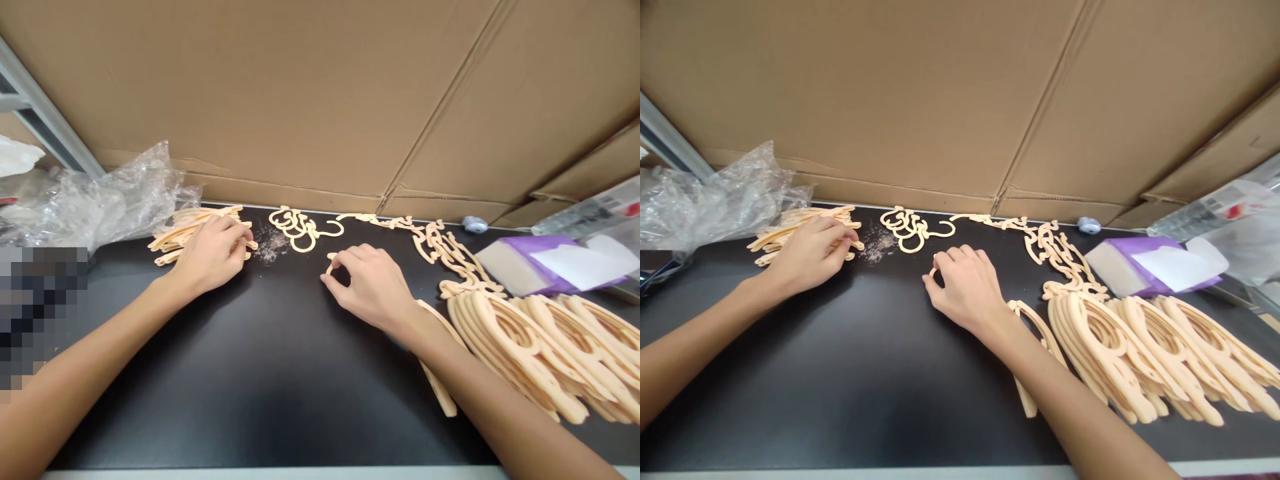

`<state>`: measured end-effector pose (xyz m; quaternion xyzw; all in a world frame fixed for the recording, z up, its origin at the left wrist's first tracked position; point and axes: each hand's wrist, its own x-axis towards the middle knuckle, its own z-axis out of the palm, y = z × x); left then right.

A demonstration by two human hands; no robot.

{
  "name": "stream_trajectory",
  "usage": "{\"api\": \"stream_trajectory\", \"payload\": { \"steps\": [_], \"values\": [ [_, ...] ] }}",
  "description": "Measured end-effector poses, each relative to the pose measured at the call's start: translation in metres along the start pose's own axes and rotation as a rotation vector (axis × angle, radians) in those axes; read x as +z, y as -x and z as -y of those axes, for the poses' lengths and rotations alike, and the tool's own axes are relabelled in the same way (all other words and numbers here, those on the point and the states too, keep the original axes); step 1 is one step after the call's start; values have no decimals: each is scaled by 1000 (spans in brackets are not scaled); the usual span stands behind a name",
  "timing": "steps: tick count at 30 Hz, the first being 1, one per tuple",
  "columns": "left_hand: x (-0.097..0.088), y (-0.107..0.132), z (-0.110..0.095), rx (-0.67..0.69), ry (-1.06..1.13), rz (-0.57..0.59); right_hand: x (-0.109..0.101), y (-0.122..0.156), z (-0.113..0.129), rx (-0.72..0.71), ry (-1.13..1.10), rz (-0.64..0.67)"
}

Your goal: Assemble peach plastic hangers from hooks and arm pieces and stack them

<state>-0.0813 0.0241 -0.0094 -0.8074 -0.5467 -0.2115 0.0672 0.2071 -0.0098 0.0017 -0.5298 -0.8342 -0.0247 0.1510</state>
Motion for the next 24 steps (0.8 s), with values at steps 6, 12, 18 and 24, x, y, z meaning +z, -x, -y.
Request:
{"api": "stream_trajectory", "payload": {
  "steps": [6,12,18,24],
  "values": [
    [2,-1,5,-16,-11,32,-2,-2,-2,-36,57,62],
    [0,-3,12,101,-23,13,-6,-3,-3,-63,89,99],
    [-9,-2,5,235,-144,-61,-7,-4,-3,-72,76,92],
    [-20,6,-34,406,-101,-337,-11,-5,-6,-72,4,25]
  ]
}}
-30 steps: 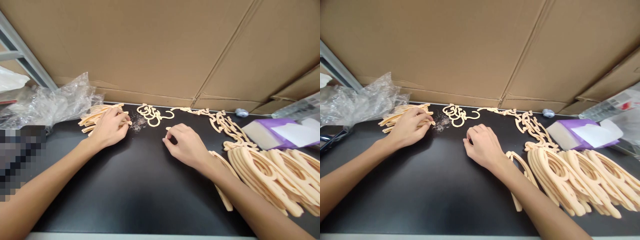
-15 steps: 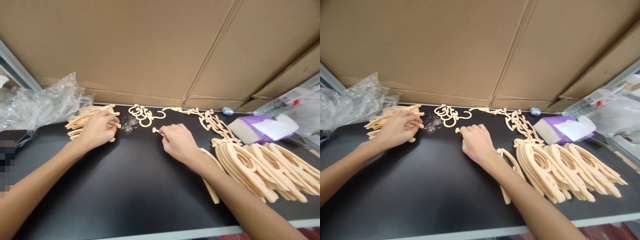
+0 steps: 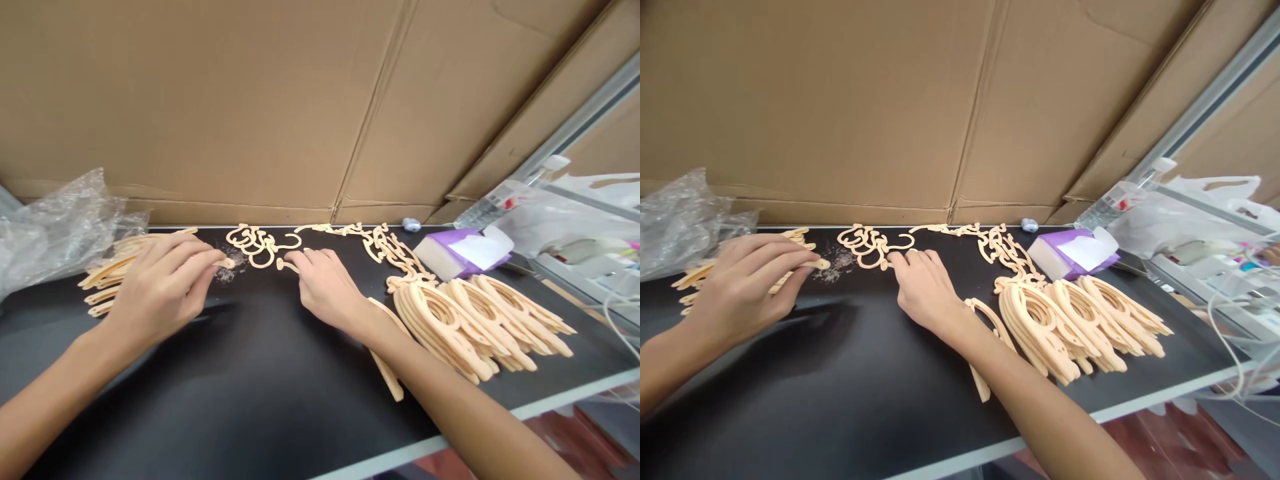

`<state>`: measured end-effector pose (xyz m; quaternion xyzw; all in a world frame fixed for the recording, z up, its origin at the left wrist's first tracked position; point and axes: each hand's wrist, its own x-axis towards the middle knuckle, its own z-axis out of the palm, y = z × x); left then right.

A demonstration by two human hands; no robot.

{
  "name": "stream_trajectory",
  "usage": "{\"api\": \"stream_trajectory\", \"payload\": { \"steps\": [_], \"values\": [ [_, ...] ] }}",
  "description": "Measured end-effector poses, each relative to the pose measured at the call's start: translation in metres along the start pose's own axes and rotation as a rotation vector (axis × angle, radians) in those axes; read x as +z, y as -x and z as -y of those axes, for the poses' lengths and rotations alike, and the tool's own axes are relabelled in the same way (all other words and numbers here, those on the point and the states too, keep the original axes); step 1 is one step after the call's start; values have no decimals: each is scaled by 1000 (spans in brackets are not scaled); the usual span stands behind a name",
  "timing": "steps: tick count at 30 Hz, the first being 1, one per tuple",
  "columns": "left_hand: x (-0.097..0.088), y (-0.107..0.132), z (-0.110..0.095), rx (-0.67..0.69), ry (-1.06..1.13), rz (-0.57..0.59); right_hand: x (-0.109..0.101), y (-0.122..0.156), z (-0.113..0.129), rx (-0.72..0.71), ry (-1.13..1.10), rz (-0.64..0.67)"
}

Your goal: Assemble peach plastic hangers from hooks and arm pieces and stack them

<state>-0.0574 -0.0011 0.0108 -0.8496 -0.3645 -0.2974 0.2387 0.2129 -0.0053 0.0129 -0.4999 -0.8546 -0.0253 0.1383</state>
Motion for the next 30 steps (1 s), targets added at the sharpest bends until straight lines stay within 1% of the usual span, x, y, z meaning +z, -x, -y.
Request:
{"api": "stream_trajectory", "payload": {
  "steps": [2,4,6,8,11,14,17,20,23,26,28,30],
  "values": [
    [-2,-1,-19,81,52,-26,-1,-1,-1,2,-26,-23],
    [-1,0,-36,138,99,22,-3,-1,-2,10,-45,-31],
    [1,2,-48,149,125,63,-6,-1,-3,19,-65,-33],
    [4,5,-53,144,166,111,-9,-1,-4,23,-90,-32],
    [8,7,-52,114,229,165,-11,-1,-6,37,-143,-24],
    [10,7,-48,87,223,157,-10,-1,-9,41,-216,-20],
    [9,5,-45,116,164,135,-7,-3,-12,26,-321,-52],
    [7,2,-43,152,94,122,-6,-4,-12,36,-502,-116],
    [6,2,-41,158,55,173,-7,-5,-10,110,-696,-147],
    [7,3,-40,120,45,235,-5,-7,-10,157,-857,-128],
    [7,4,-40,84,58,257,-3,-7,-11,156,-928,-103],
    [9,5,-42,63,78,269,-1,-8,-13,164,-945,-81]
  ]
}}
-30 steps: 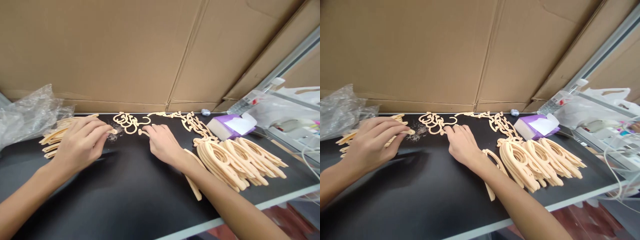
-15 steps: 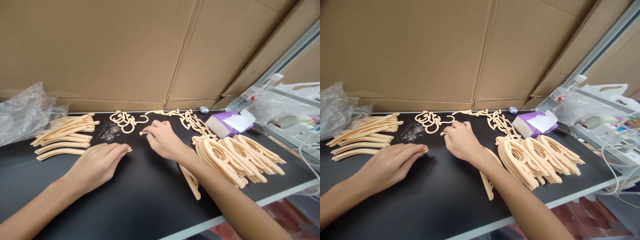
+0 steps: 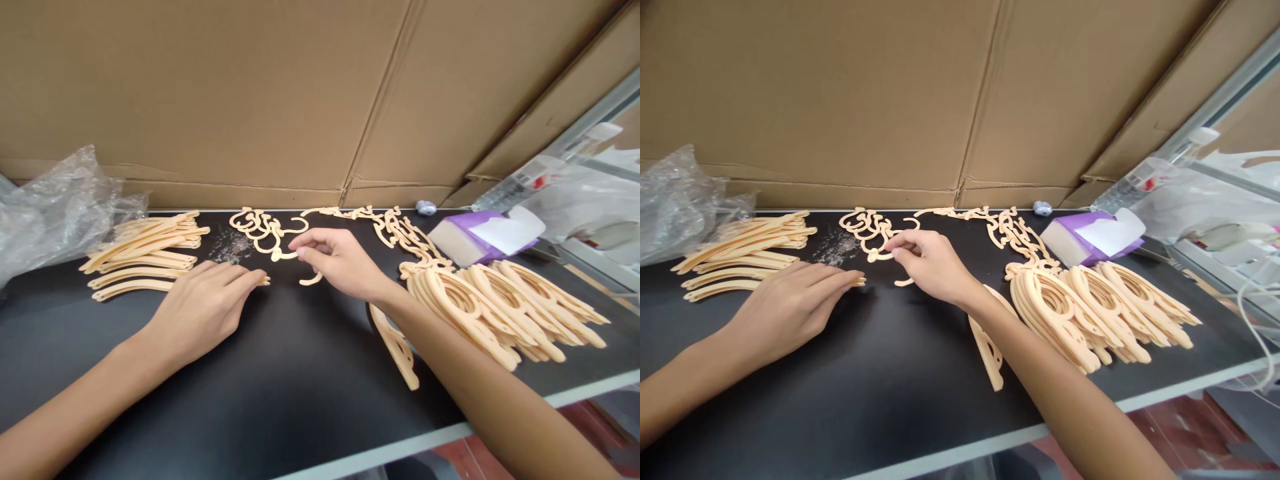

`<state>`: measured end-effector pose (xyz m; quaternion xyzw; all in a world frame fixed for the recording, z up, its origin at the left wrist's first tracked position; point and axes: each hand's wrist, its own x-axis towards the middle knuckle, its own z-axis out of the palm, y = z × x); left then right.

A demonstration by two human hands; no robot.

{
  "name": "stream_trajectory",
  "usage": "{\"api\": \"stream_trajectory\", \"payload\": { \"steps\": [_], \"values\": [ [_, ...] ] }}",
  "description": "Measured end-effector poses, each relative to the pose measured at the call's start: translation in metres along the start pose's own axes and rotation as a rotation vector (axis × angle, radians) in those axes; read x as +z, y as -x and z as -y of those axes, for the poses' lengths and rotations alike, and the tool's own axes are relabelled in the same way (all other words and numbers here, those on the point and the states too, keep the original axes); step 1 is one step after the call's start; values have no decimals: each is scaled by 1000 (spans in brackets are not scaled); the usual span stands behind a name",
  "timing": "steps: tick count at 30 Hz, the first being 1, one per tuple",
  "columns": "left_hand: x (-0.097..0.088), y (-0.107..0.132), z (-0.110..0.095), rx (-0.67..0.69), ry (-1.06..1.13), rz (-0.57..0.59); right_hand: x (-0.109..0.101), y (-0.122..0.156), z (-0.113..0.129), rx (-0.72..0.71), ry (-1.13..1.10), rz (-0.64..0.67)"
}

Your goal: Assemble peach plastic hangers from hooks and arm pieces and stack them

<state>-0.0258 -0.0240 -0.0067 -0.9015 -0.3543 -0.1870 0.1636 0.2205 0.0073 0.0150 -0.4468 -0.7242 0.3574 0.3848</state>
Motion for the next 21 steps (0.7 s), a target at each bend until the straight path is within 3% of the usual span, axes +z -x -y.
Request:
{"api": "stream_trajectory", "payload": {
  "steps": [6,13,21],
  "values": [
    [2,1,-5,-19,-3,-2,0,3,5,16,115,78],
    [1,0,-9,58,-46,28,7,11,13,-8,169,217],
    [-2,-2,-13,79,14,-43,5,11,10,-33,224,200]
  ]
}}
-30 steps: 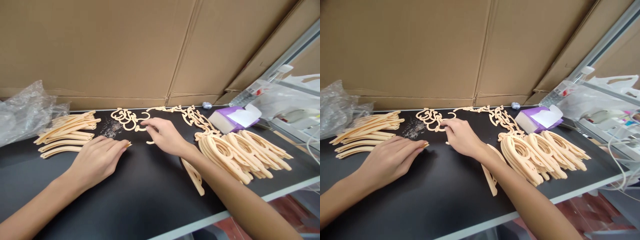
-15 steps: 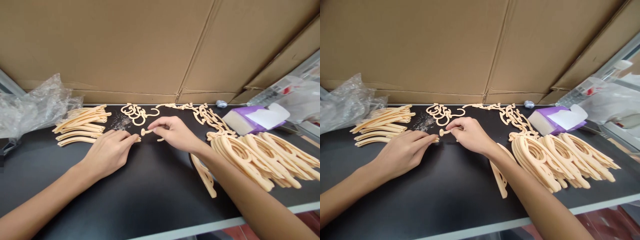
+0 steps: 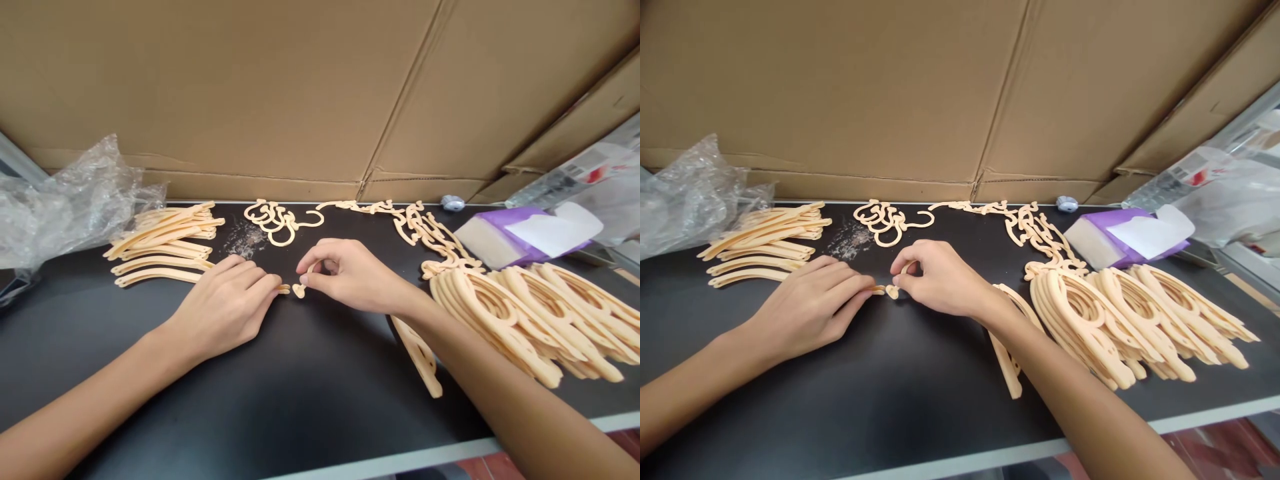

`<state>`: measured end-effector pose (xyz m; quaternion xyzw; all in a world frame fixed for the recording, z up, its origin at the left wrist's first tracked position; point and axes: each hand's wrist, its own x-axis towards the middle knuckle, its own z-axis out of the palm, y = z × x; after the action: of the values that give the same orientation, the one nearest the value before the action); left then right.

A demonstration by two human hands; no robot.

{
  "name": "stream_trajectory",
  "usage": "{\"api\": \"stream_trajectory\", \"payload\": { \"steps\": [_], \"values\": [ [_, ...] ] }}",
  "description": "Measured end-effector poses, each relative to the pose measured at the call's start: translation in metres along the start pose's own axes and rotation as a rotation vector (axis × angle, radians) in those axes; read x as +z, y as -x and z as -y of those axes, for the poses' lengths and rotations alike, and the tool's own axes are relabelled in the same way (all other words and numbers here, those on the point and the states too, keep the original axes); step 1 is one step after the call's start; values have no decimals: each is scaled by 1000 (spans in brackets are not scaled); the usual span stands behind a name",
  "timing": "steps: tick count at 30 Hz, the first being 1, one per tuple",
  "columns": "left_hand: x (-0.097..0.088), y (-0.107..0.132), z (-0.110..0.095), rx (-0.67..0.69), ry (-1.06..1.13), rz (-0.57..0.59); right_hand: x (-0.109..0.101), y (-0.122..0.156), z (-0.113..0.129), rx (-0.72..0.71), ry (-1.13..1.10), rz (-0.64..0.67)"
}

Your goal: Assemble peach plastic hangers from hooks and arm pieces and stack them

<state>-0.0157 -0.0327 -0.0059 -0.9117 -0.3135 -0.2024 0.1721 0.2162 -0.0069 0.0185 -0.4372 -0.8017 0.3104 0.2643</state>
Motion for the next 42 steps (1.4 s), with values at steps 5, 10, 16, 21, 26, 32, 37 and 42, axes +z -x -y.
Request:
{"api": "stream_trajectory", "payload": {
  "steps": [5,10,16,21,26,32,37,42],
  "values": [
    [-1,1,-1,24,57,-16,-8,-2,-2,23,16,34],
    [-2,0,1,70,99,31,-6,-1,3,14,27,94],
    [-4,-1,-3,95,101,78,-1,0,7,12,16,150],
    [-3,-1,-2,87,131,79,1,1,9,-11,31,140],
    [0,-1,-1,81,125,66,4,0,7,-29,41,112],
    [-2,-1,0,108,130,53,6,1,6,-128,95,144],
    [-2,-2,4,138,129,42,7,2,7,-199,142,155],
    [-1,-4,3,164,97,9,8,3,11,-234,185,173]
  ]
}}
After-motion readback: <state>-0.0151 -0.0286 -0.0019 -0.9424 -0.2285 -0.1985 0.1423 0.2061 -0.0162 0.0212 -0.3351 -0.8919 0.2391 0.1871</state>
